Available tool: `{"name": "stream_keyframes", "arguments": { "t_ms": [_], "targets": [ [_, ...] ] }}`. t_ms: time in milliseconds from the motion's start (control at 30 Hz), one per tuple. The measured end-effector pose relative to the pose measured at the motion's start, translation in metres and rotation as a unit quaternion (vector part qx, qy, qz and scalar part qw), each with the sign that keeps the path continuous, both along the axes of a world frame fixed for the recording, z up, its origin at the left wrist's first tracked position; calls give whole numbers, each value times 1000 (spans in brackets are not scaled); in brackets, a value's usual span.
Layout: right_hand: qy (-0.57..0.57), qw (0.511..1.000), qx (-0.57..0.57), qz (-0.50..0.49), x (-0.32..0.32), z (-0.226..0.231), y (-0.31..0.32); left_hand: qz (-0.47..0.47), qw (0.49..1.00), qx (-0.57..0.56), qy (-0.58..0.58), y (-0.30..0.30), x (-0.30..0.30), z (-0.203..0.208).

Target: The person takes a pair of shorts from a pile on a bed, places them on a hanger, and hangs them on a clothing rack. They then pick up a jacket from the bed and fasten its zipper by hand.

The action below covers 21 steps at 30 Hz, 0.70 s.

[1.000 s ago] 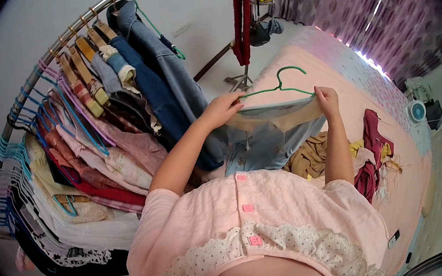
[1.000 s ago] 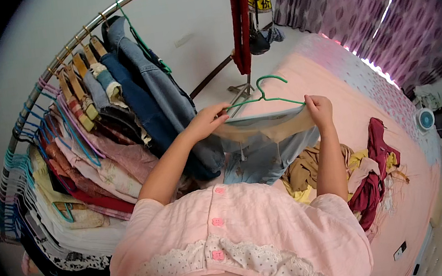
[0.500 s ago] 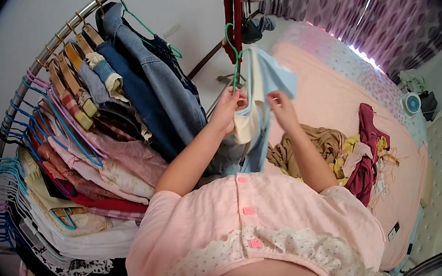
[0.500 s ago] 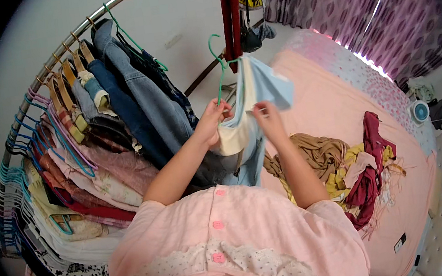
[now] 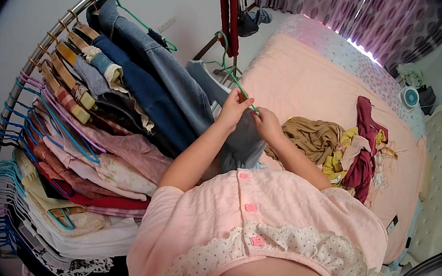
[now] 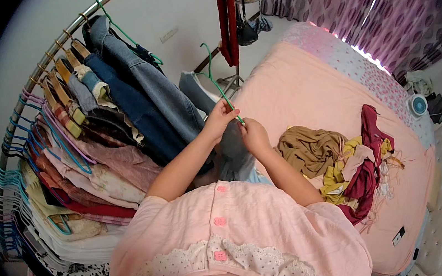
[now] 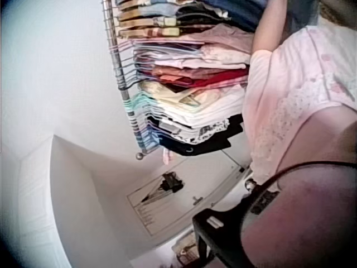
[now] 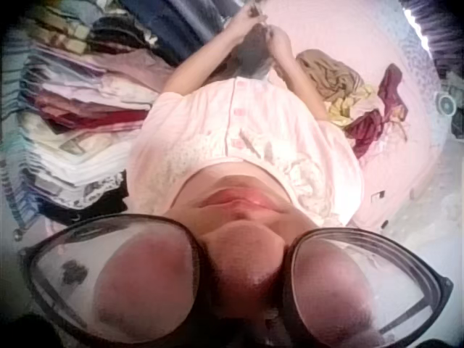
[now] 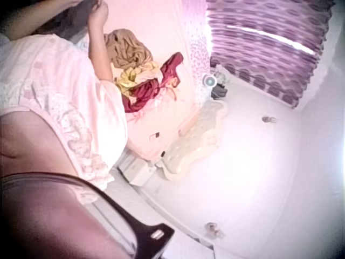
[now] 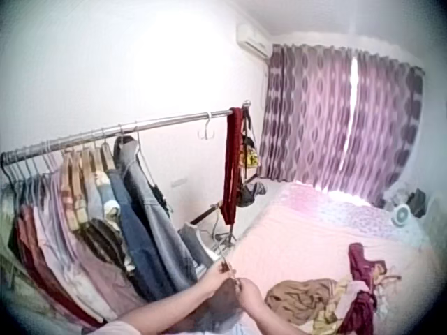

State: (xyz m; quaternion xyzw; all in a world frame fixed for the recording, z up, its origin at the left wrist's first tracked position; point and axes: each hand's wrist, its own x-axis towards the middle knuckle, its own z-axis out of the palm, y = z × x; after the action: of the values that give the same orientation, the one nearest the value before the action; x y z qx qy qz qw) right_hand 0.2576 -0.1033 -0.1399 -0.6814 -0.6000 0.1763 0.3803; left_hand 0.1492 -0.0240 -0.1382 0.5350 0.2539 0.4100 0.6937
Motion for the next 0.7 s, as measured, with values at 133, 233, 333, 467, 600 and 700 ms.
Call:
{"name": "stream_keyframes", "arguments": {
  "t_ms": [133, 233, 333, 467, 600, 700],
  "targets": [
    [9, 999, -42, -13, 5, 7, -4, 15, 997, -68, 19, 1, -4, 0],
    [59, 998, -30, -1, 5, -1, -7, 0, 996, -57, 62, 0, -3, 3],
    [102, 994, -27, -22, 10, 1, -6, 17, 997, -53, 52, -2, -7, 4],
    [171, 984, -25, -39, 40, -2, 8, 118, 949, 229, 181, -6, -29, 35],
    [132, 990, 17, -57, 49, 16, 36, 246, 792, 473, 299, -11, -62, 92],
    [115, 989, 70, -55, 42, 37, 67, 346, 644, 572, 372, -8, -86, 117]
  ]
}}
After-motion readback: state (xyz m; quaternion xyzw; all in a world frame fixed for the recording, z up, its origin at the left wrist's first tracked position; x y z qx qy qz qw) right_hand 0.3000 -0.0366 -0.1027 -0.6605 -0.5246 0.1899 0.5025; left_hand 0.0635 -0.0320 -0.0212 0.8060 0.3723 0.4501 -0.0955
